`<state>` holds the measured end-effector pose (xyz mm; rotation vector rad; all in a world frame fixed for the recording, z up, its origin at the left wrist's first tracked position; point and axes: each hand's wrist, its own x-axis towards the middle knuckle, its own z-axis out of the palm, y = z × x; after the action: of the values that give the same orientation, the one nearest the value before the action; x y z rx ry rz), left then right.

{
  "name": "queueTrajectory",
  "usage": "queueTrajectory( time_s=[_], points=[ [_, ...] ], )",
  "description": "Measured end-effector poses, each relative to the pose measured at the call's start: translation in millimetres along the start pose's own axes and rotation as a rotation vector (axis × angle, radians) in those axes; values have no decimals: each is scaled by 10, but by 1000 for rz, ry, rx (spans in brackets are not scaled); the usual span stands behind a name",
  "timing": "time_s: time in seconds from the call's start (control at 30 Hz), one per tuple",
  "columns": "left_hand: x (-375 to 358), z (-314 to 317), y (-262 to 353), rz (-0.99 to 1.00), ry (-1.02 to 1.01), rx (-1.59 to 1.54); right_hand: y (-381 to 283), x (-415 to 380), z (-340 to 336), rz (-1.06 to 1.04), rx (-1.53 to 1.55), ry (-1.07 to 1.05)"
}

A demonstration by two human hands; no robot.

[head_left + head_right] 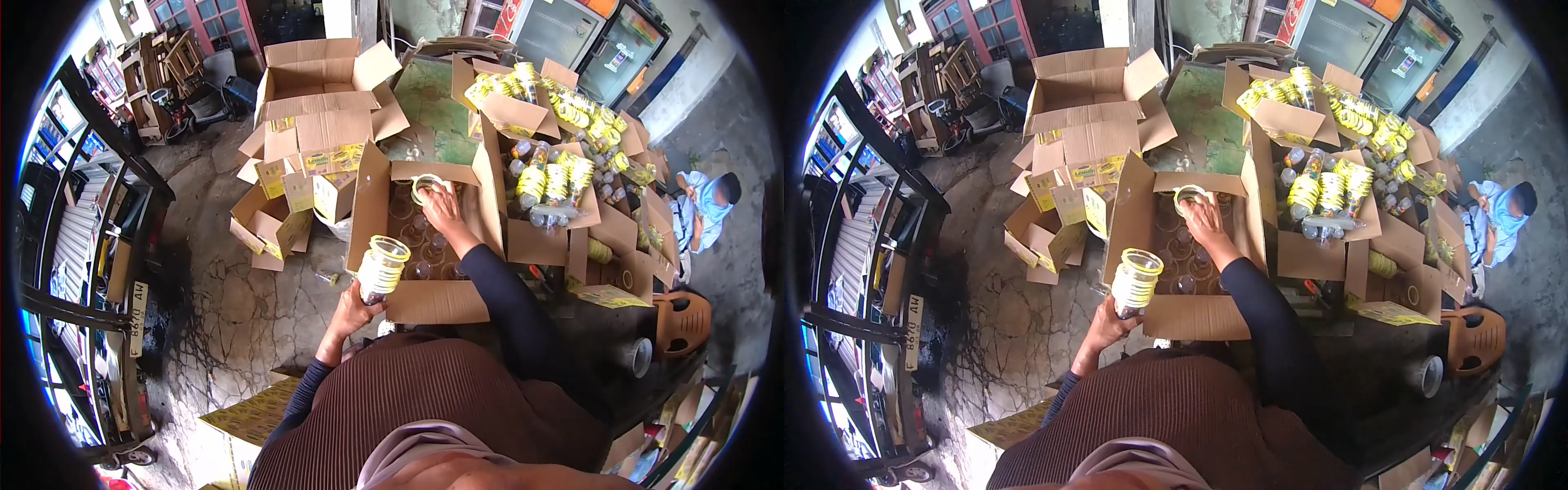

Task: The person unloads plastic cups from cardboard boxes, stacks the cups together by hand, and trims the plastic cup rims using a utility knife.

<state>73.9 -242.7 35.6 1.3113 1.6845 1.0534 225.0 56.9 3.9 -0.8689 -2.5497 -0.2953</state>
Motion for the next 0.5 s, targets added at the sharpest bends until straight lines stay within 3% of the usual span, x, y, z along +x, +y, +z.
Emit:
queueTrajectory(
  time_s=[0.1,0.13,0.17,0.27,0.37,0.43,0.47,0.5],
  points=[
    [16,-1,119,-20,-32,-26,-31,65,-365,134,62,179],
    [20,21,97,53,3,17,-18,103,-623,206,232,125],
    [34,38,72,52,2,14,10,147,-876,194,172,215],
    [102,49,90,31,-11,28,46,191,-1783,175,370,198],
    [179,59,164,60,-18,-23,75,135,-2202,95,527,178],
    [208,63,254,55,-29,21,-34,82,-2347,-7,876,13],
    [216,64,318,104,-59,-9,15,-56,-2042,-7,1060,-90],
    [226,69,394,151,-88,-39,-117,-41,-2092,-26,1011,-326]
  ],
)
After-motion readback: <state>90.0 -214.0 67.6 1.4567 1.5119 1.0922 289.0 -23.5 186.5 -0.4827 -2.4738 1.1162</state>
